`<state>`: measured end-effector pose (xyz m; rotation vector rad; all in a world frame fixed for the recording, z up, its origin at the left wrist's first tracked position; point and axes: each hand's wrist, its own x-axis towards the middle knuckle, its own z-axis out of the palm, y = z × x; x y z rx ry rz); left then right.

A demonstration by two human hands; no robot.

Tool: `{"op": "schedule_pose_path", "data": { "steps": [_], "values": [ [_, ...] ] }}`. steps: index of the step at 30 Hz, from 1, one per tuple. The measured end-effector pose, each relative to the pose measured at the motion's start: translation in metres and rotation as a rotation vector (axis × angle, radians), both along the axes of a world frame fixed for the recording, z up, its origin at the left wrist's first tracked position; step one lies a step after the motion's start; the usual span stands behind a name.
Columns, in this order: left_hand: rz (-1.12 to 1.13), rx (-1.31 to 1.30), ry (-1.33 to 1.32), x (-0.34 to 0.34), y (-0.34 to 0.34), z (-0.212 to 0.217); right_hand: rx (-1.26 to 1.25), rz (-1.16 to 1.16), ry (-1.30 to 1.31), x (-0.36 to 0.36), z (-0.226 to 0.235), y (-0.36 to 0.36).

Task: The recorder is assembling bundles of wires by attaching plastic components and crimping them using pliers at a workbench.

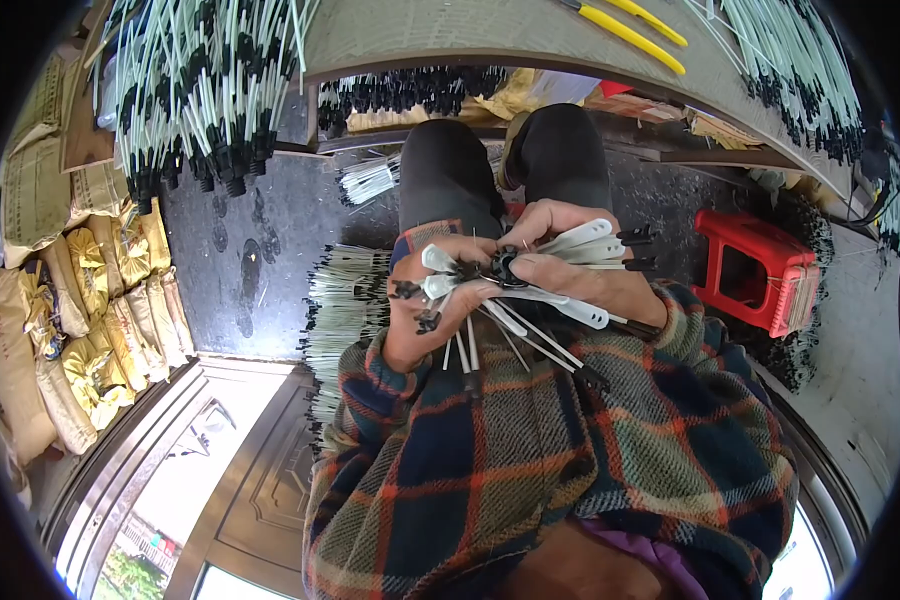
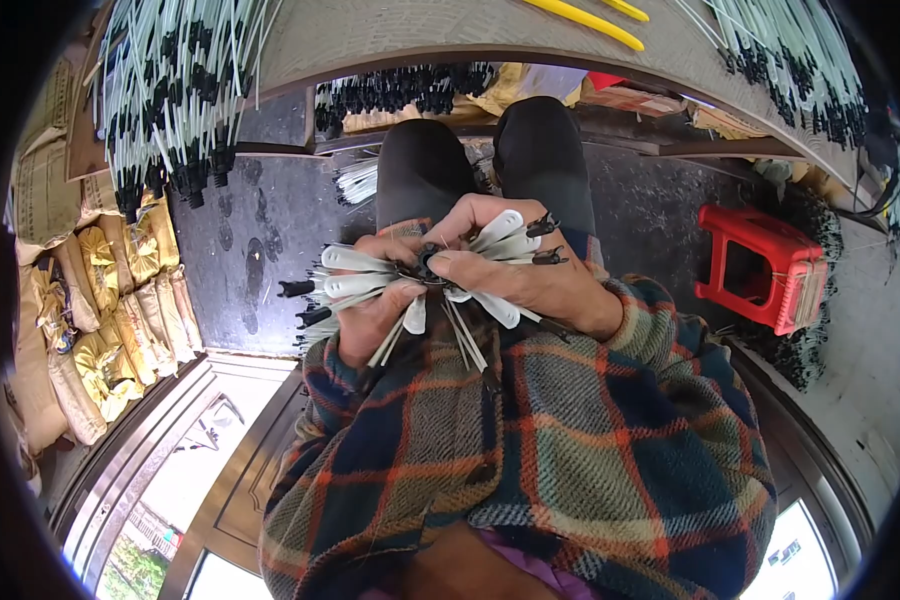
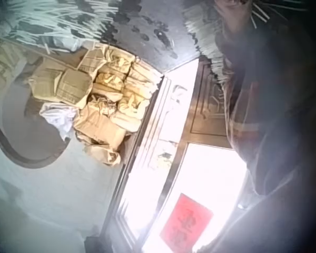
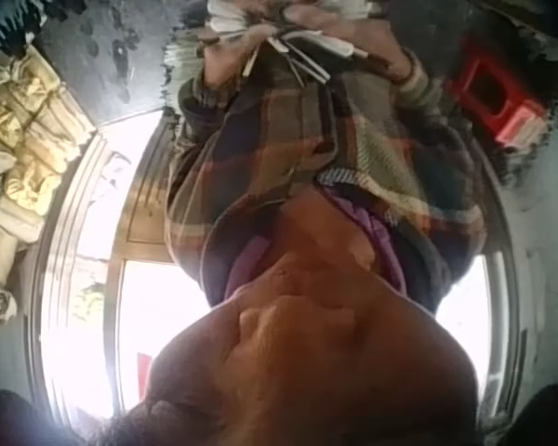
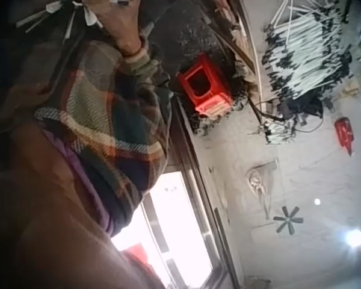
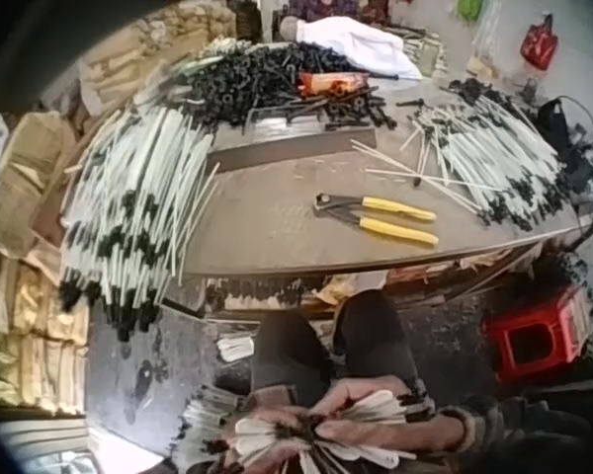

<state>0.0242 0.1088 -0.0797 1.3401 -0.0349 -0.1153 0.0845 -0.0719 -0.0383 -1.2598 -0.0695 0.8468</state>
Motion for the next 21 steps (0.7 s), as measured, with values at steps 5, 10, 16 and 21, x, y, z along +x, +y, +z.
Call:
{"op": "schedule_pose_path", "data": {
  "steps": [5,10,16,21],
  "values": [
    [0.165,0.101,-0.222,-0.007,-0.009,-0.020,0.059,0.003,-0.093,0.000,-0.011,0.004],
    [0.184,0.226,-0.192,-0.004,-0.007,-0.008,0.067,-0.043,-0.114,-0.001,-0.010,0.010],
    [0.151,0.180,-0.073,-0.010,0.001,-0.006,0.101,0.016,-0.281,-0.002,-0.017,0.009],
    [0.169,0.204,-0.073,-0.014,0.000,-0.011,0.053,-0.114,-0.502,-0.009,-0.030,0.011]
  ]
}}
